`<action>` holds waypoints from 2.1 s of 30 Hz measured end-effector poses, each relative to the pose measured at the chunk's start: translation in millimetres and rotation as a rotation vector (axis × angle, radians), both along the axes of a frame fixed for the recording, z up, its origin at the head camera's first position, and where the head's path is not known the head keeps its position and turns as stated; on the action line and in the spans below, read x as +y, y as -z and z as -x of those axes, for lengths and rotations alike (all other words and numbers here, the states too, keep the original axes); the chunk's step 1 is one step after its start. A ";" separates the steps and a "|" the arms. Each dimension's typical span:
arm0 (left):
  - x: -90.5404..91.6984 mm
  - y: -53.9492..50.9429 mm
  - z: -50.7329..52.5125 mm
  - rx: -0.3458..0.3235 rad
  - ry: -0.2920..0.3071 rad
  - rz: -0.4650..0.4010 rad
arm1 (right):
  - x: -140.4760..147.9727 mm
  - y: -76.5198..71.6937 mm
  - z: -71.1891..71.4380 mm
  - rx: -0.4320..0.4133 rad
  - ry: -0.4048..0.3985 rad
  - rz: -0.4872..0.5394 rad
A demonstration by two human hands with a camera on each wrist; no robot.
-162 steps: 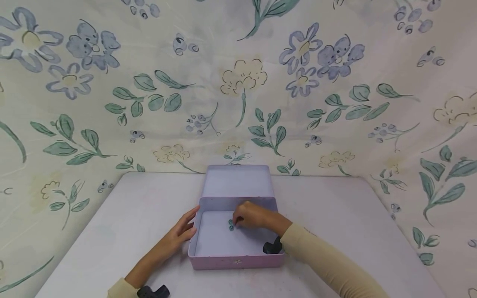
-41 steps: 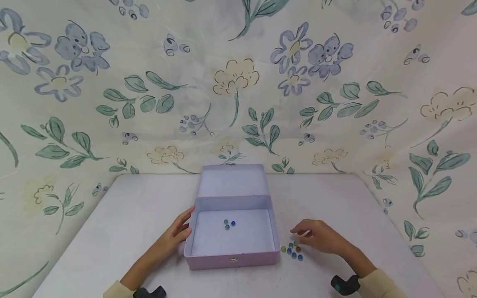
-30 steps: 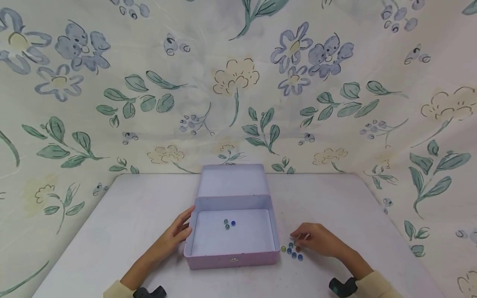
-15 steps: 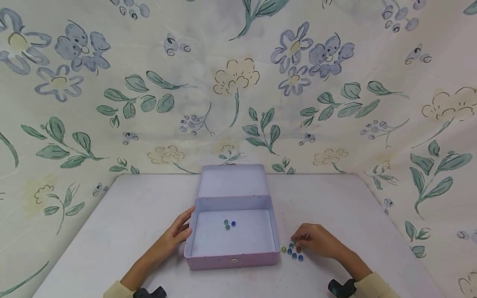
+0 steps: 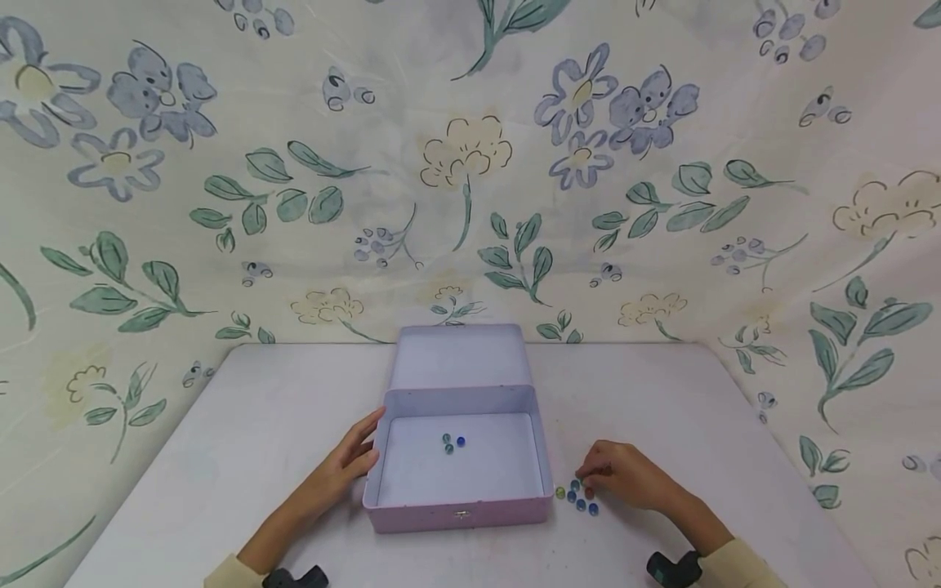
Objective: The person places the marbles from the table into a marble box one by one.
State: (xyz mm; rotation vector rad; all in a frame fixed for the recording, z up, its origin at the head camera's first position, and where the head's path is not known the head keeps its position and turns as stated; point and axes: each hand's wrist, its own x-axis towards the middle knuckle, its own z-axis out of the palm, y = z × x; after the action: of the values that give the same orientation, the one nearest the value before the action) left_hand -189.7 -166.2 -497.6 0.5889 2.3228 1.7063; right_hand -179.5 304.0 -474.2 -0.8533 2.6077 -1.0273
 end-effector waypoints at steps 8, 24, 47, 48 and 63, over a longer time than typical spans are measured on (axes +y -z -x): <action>-0.3 0.5 0.1 0.017 0.009 -0.004 | 1.3 -2.0 -0.1 -0.005 0.026 0.015; 0.1 -1.0 -0.5 0.000 -0.001 -0.006 | 3.3 -7.6 2.2 0.061 0.080 -0.034; -0.5 0.3 -0.7 0.013 0.010 -0.002 | 2.7 -36.3 9.4 0.078 0.065 -0.003; -0.6 0.3 -0.7 0.014 0.011 -0.001 | 2.4 -37.8 9.9 0.077 0.066 -0.003; 0.5 -0.4 0.1 0.004 0.001 -0.012 | -9.7 -65.3 18.6 0.079 0.063 0.011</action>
State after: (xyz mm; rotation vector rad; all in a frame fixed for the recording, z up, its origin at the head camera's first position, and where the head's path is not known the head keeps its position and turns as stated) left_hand -189.9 -165.7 -497.1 0.5956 2.3167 1.7211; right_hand -198.2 294.3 -408.9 -0.8364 2.7133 -1.0451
